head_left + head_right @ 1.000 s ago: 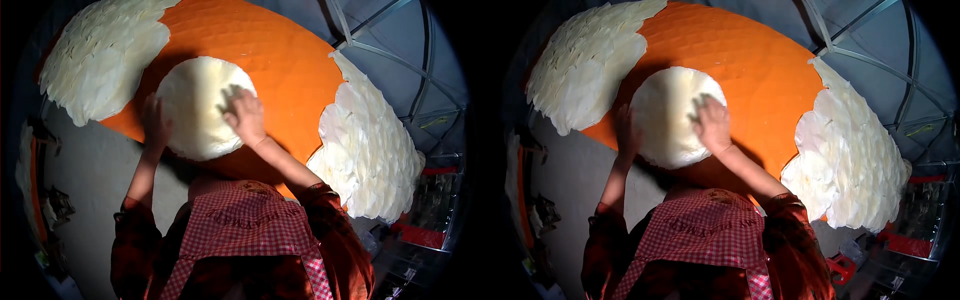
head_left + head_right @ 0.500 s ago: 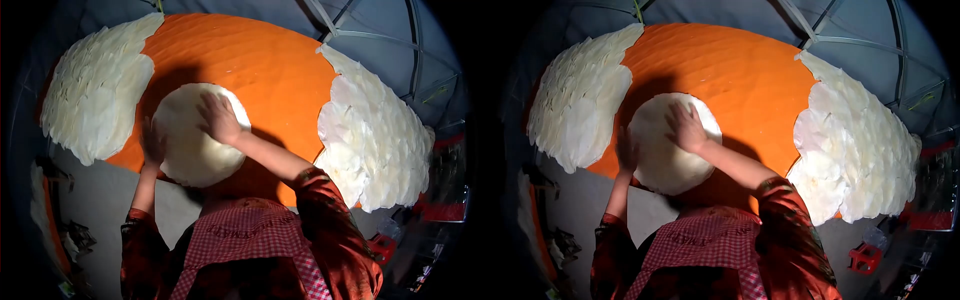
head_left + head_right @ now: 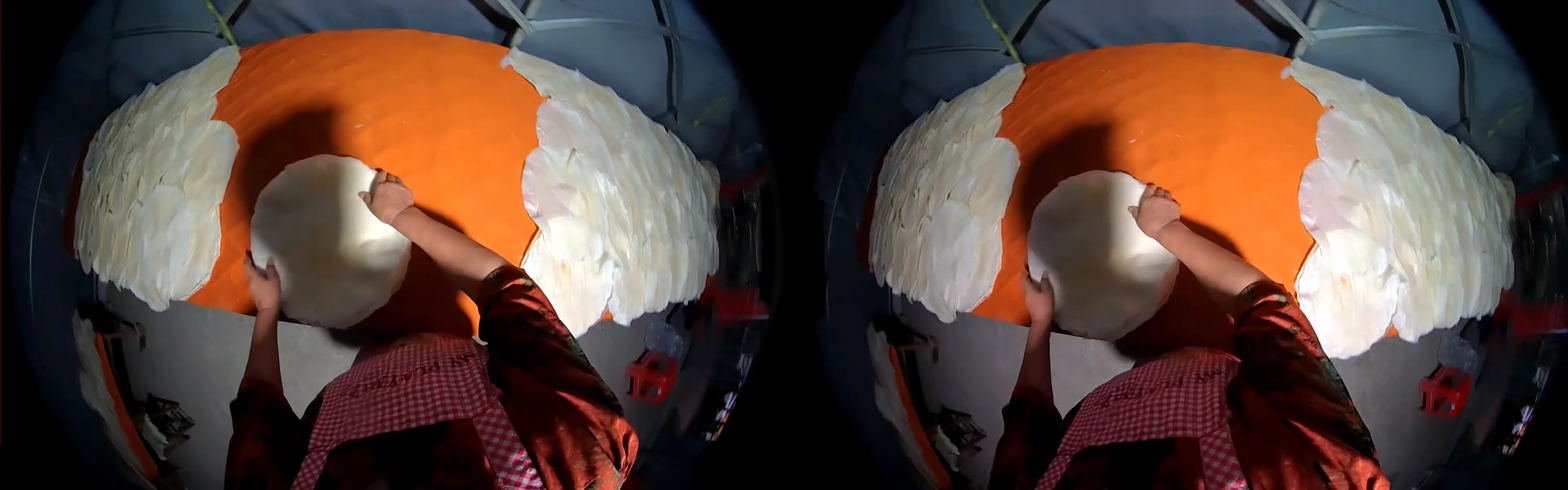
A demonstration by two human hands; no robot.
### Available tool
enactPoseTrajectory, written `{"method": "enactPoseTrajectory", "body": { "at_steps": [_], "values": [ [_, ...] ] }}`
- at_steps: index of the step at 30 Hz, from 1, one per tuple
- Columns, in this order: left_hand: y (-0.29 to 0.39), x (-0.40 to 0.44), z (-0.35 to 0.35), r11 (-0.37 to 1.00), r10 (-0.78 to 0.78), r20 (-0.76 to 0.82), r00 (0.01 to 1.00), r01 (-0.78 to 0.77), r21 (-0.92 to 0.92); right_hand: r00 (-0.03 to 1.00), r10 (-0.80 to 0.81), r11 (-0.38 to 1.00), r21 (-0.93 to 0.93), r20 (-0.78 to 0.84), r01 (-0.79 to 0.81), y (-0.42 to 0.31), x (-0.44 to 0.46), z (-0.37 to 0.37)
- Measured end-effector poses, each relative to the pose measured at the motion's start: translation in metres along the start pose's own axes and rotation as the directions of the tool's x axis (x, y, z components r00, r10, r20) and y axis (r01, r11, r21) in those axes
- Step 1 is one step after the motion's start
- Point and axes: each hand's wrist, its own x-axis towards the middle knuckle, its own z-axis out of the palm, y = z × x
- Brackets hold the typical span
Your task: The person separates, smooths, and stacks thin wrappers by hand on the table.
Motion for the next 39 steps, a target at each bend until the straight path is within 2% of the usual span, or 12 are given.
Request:
{"method": "enactPoseTrajectory", "body": {
  "at_steps": [2, 5, 9, 18, 25, 26, 30, 32, 33, 34, 36, 39],
  "values": [
    [0.022, -0.007, -0.020, 0.945, -0.322, 0.137, 0.937, 0.327, -0.016, 0.999, 0.042, 0.999, -0.002, -0.009, -0.042, -0.001, -0.016, -0.009],
    [0.000, -0.009, -0.011, 0.934, -0.345, 0.097, 0.934, 0.331, 0.135, 0.995, 0.079, 0.989, 0.117, 0.057, -0.086, 0.002, -0.014, -0.016],
    [0.012, -0.008, -0.020, 0.715, -0.548, 0.310, 0.777, 0.627, -0.309, 0.954, 0.123, 0.895, 0.384, 0.275, -0.226, 0.029, 0.011, -0.024],
    [-0.033, -0.008, -0.023, 0.368, -0.428, 0.639, 0.640, 0.768, -0.524, 0.952, 0.026, 0.736, 0.639, 0.304, -0.225, 0.036, 0.013, -0.001],
    [0.067, -0.026, -0.022, 0.405, -0.224, 0.734, 0.641, 0.746, -0.528, 0.988, -0.034, 0.695, 0.714, 0.152, -0.086, 0.069, -0.034, -0.066],
    [0.048, -0.018, 0.000, 0.359, -0.178, 0.785, 0.594, 0.782, -0.510, 0.978, -0.114, 0.531, 0.843, 0.174, -0.088, 0.096, -0.026, -0.062],
    [0.116, -0.025, 0.075, 0.642, -0.214, 0.711, 0.670, 0.645, -0.414, 0.988, -0.105, 0.124, 0.987, 0.115, -0.102, 0.222, -0.030, -0.076],
    [0.145, -0.031, 0.119, 0.802, -0.215, 0.649, 0.730, 0.511, -0.309, 0.969, 0.175, 0.311, 0.924, 0.176, -0.224, 0.237, -0.069, -0.130],
    [0.172, -0.041, 0.126, 0.944, -0.046, 0.481, 0.875, 0.195, -0.265, 0.952, 0.291, 0.359, 0.912, 0.093, -0.199, 0.268, -0.062, -0.111],
    [0.207, -0.051, 0.122, 0.978, 0.180, 0.311, 0.933, -0.136, -0.156, 0.926, 0.370, 0.704, 0.627, 0.076, -0.333, 0.273, -0.067, -0.118],
    [0.253, -0.061, 0.113, 0.844, 0.521, 0.195, 0.831, -0.536, 0.029, 0.835, 0.506, 0.845, 0.318, -0.217, -0.430, 0.260, -0.090, -0.121],
    [0.291, -0.093, 0.089, 0.682, 0.718, 0.255, 0.648, -0.728, -0.071, 0.747, 0.143, 0.989, 0.119, -0.649, -0.086, 0.294, -0.150, -0.117]
  ]
}}
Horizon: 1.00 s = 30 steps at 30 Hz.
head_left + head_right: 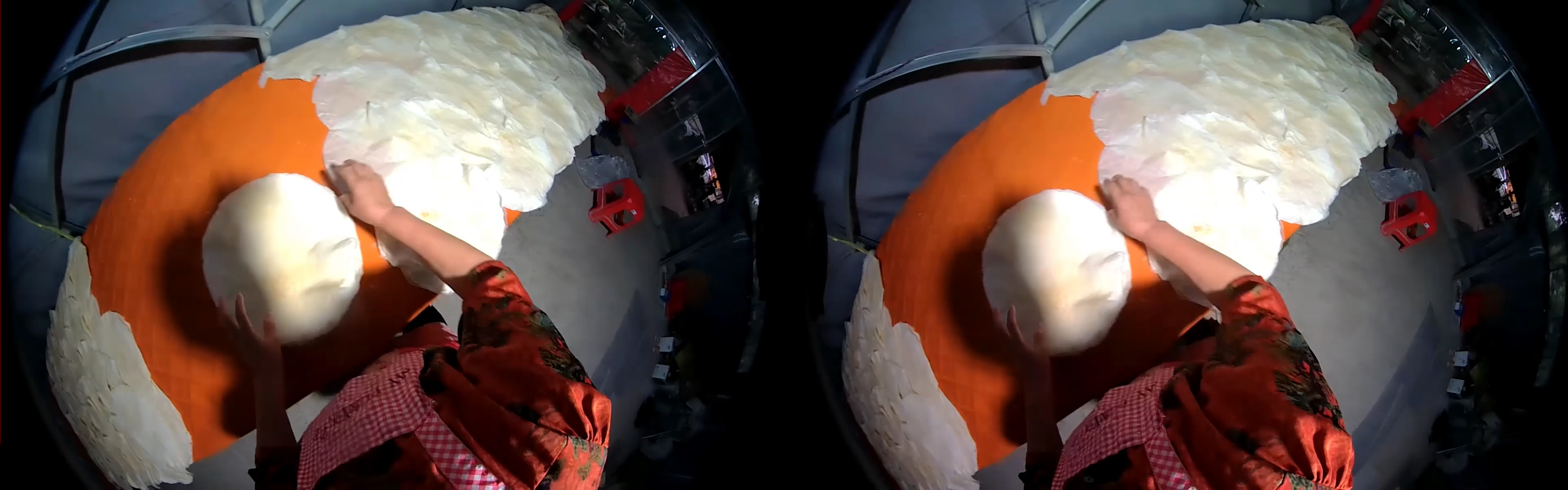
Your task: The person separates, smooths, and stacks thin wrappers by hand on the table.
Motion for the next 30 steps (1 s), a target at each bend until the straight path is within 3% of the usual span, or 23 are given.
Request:
{"method": "enactPoseTrajectory", "body": {
  "at_steps": [1, 3, 4, 6, 7, 10, 13, 14, 17, 19, 20, 21, 23, 24, 25, 26, 27, 28, 30],
  "values": [
    [0.006, -0.008, 0.006, 0.999, 0.035, -0.006, 0.999, -0.035, -0.041, 0.998, -0.045, 0.999, 0.019, -0.037, 0.046, 0.023, -0.012, -0.019],
    [0.014, -0.026, 0.017, 0.987, 0.111, -0.035, 0.993, -0.115, -0.112, 0.999, -0.020, 0.997, 0.072, 0.042, 0.017, 0.071, -0.047, -0.051],
    [0.041, -0.035, 0.018, 0.958, -0.037, 0.059, 0.998, 0.053, -0.283, 0.995, -0.062, 0.996, -0.063, 0.078, 0.067, 0.093, -0.064, -0.059],
    [0.097, -0.050, 0.029, 0.883, -0.053, 0.235, 0.970, 0.156, -0.442, 0.977, -0.133, 0.944, -0.279, 0.166, 0.176, 0.142, -0.092, -0.059],
    [0.121, -0.053, 0.037, 0.835, -0.049, 0.311, 0.949, 0.210, -0.509, 0.969, -0.182, 0.934, -0.278, 0.166, 0.223, 0.161, -0.096, -0.053],
    [0.183, -0.068, 0.074, 0.815, -0.007, 0.343, 0.939, 0.204, -0.542, 0.925, -0.343, 0.874, -0.303, 0.166, 0.379, 0.195, -0.092, -0.046],
    [0.236, -0.083, 0.107, 0.718, -0.154, 0.351, 0.923, 0.349, -0.602, 0.850, -0.481, 0.795, -0.300, 0.215, 0.527, 0.211, -0.088, -0.053],
    [0.244, -0.092, 0.119, 0.635, -0.217, 0.450, 0.866, 0.476, -0.609, 0.809, -0.547, 0.741, -0.327, 0.214, 0.587, 0.226, -0.089, -0.048],
    [0.288, -0.097, 0.125, 0.561, -0.255, 0.440, 0.861, 0.503, -0.658, 0.819, -0.503, 0.829, -0.114, 0.275, 0.548, 0.234, -0.074, -0.061],
    [0.293, -0.111, 0.137, 0.384, -0.305, 0.499, 0.811, 0.584, -0.715, 0.769, -0.444, 0.854, -0.042, 0.460, 0.519, 0.248, -0.038, -0.050],
    [0.295, -0.113, 0.143, 0.298, -0.309, 0.520, 0.796, 0.600, -0.742, 0.831, -0.519, 0.854, 0.084, 0.201, 0.513, 0.256, -0.016, -0.046],
    [0.298, -0.113, 0.144, 0.210, -0.308, 0.542, 0.782, 0.611, -0.763, 0.809, -0.462, 0.864, -0.022, 0.364, 0.504, 0.238, 0.020, -0.072],
    [0.310, -0.088, 0.136, 0.072, -0.361, 0.669, 0.649, 0.735, -0.674, 0.805, -0.588, 0.802, -0.072, 0.080, 0.593, 0.216, 0.090, -0.089],
    [0.312, -0.076, 0.139, 0.000, -0.356, 0.705, 0.614, 0.754, -0.656, 0.768, -0.639, 0.769, -0.006, 0.031, 0.640, 0.206, 0.126, -0.109],
    [0.312, -0.066, 0.146, -0.180, -0.349, 0.742, 0.572, 0.736, -0.652, 0.857, -0.397, 0.904, 0.300, 0.329, 0.303, 0.158, 0.145, -0.184],
    [0.306, -0.061, 0.160, -0.245, -0.243, 0.733, 0.636, 0.691, -0.681, 0.962, -0.206, 0.919, 0.374, 0.179, 0.127, 0.117, 0.137, -0.239],
    [0.300, -0.056, 0.175, -0.318, -0.133, 0.711, 0.690, 0.650, -0.690, 0.971, -0.236, 0.872, 0.449, 0.035, 0.196, 0.118, 0.149, -0.258],
    [0.287, -0.055, 0.206, -0.662, -0.028, 0.772, 0.635, 0.567, -0.490, 0.986, -0.155, 0.816, 0.571, 0.068, 0.089, 0.103, 0.145, -0.292],
    [0.302, -0.031, 0.215, -0.732, -0.024, 0.749, 0.662, 0.499, -0.464, 0.990, -0.022, 0.630, 0.770, 0.142, -0.097, 0.100, 0.125, -0.327]
  ]
}}
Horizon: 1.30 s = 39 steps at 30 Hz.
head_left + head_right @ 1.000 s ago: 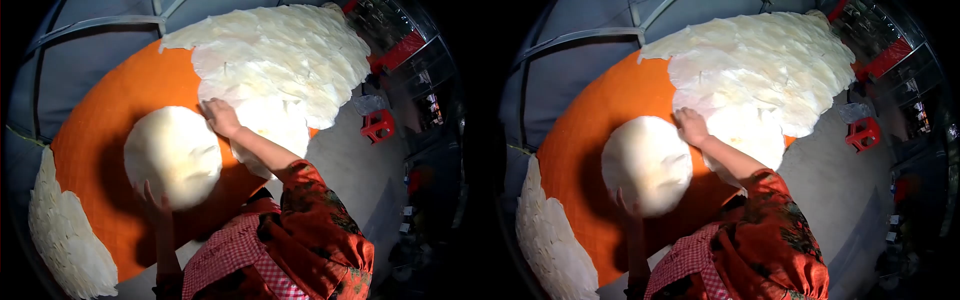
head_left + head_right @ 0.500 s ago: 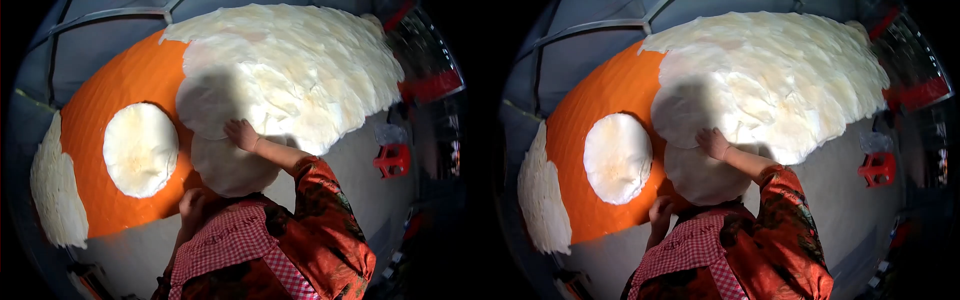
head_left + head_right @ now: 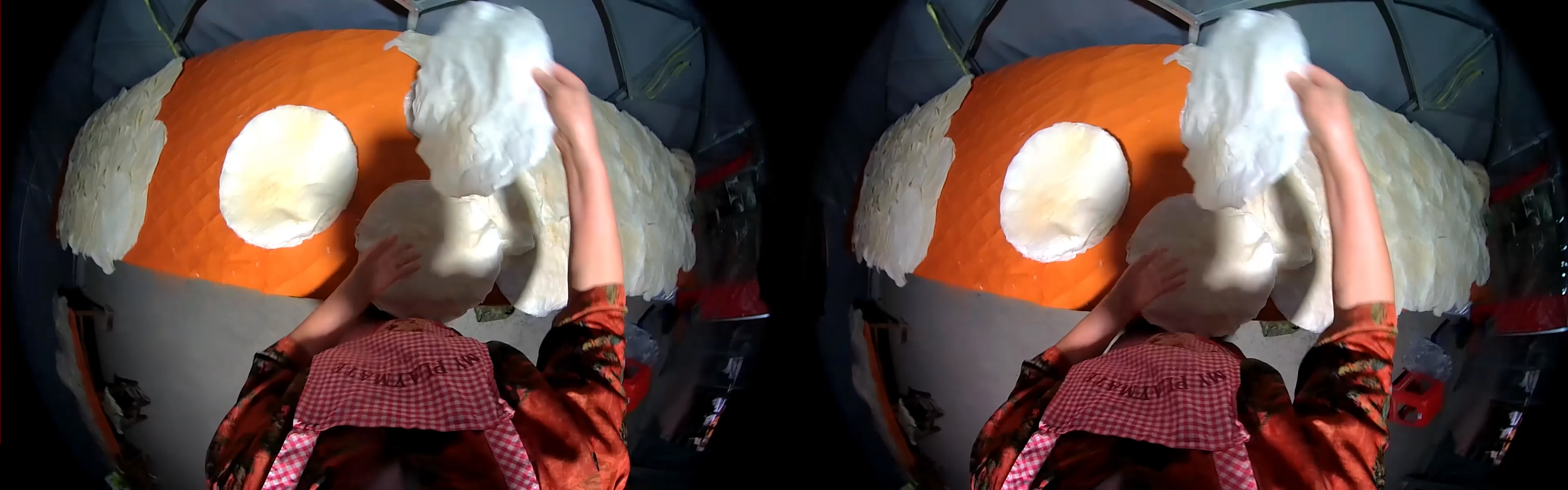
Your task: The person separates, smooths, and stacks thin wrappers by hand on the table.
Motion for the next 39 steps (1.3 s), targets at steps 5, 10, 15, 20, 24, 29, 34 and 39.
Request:
{"method": "enactPoseTrajectory", "body": {
  "at_steps": [5, 10, 15, 20, 24, 29, 34, 39],
  "values": [
    [0.020, 0.018, 0.036, 0.983, 0.052, 0.142, 0.988, -0.025, -0.180, 0.945, 0.260, 0.955, 0.195, -0.196, -0.222, 0.100, -0.094, -0.028],
    [0.043, 0.024, 0.023, 0.974, 0.152, 0.249, 0.956, -0.102, -0.204, 0.726, 0.642, 0.766, 0.172, -0.246, -0.619, 0.249, -0.207, -0.017],
    [0.029, 0.067, -0.033, 0.784, 0.310, -0.072, 0.948, -0.211, 0.584, 0.612, 0.779, 0.623, 0.270, -0.137, -0.734, 0.245, -0.205, -0.002],
    [0.124, 0.091, 0.066, 0.489, 0.452, 0.096, 0.887, -0.337, 0.804, 0.804, 0.579, 0.798, 0.296, -0.136, -0.525, 0.182, -0.119, 0.006],
    [0.232, 0.013, 0.139, 0.504, 0.558, 0.075, 0.826, -0.410, 0.760, 0.967, 0.255, 0.905, 0.350, 0.003, -0.240, 0.054, -0.085, 0.077],
    [0.304, -0.102, 0.104, 0.487, 0.684, -0.017, 0.730, -0.439, 0.755, 0.970, 0.186, 0.884, 0.405, 0.156, -0.235, 0.061, -0.078, 0.187],
    [0.309, -0.117, -0.067, 0.488, 0.730, -0.240, 0.639, -0.243, 0.838, 0.872, 0.335, 0.852, 0.280, 0.357, -0.442, 0.169, -0.079, 0.286],
    [0.288, -0.118, -0.158, 0.574, 0.747, -0.363, 0.557, -0.265, 0.775, 0.771, 0.573, 0.811, -0.053, 0.280, -0.583, 0.235, -0.085, 0.317]
  ]
}}
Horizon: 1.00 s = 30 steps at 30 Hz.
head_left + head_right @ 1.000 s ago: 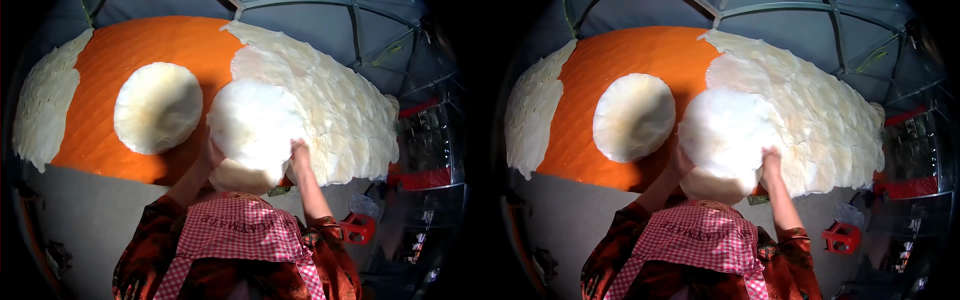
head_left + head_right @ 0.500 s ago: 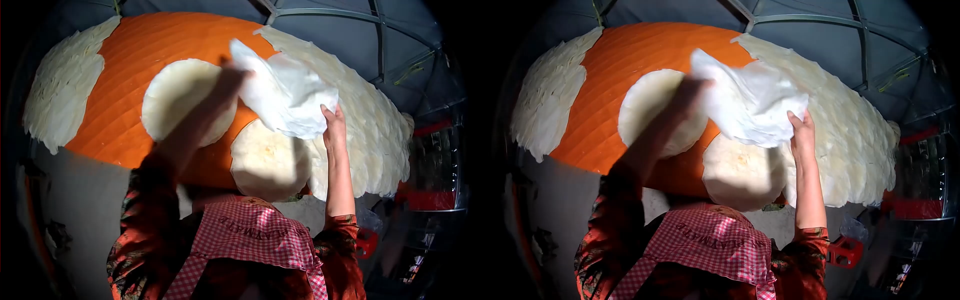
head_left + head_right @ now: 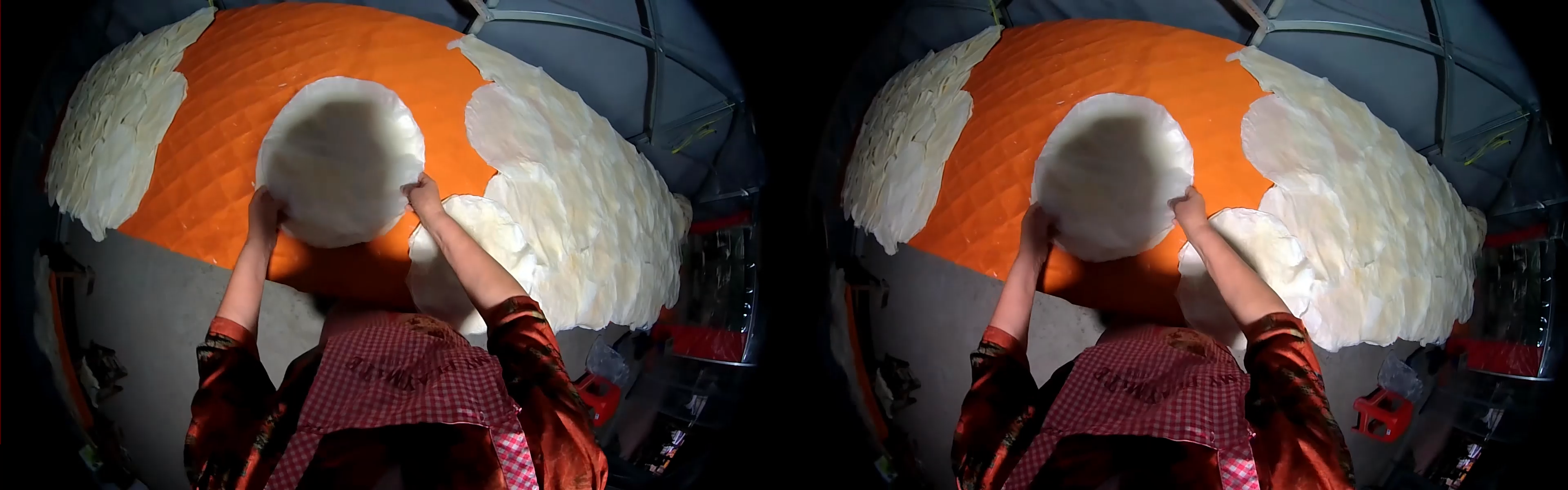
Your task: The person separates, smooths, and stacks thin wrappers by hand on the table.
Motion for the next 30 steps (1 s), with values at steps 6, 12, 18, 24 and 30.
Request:
{"method": "enactPoseTrajectory", "body": {
  "at_steps": [6, 12, 18, 24, 30],
  "values": [
    [0.039, -0.025, 0.012, 0.996, 0.009, -0.101, 0.995, -0.019, -0.091, 0.990, -0.136, 0.989, -0.056, 0.026, 0.137, -0.022, -0.011, 0.006],
    [-0.021, -0.013, -0.022, 0.846, 0.304, -0.144, 0.942, -0.198, 0.495, 0.820, -0.555, 0.689, -0.631, -0.142, 0.357, -0.041, -0.040, 0.010],
    [0.091, -0.002, 0.022, 0.265, 0.757, 0.298, 0.582, -0.690, 0.673, 0.483, -0.770, 0.026, -0.737, 0.415, 0.675, -0.068, -0.065, 0.084],
    [0.087, 0.117, 0.090, -0.335, 0.526, 0.630, 0.571, -0.542, 0.770, 0.512, -0.568, -0.152, -0.694, 0.644, 0.704, 0.025, -0.055, 0.116],
    [0.029, 0.171, 0.116, -0.129, 0.272, 0.515, 0.813, -0.500, 0.856, 0.401, -0.693, -0.173, -0.678, 0.599, 0.714, 0.060, -0.041, 0.104]
  ]
}}
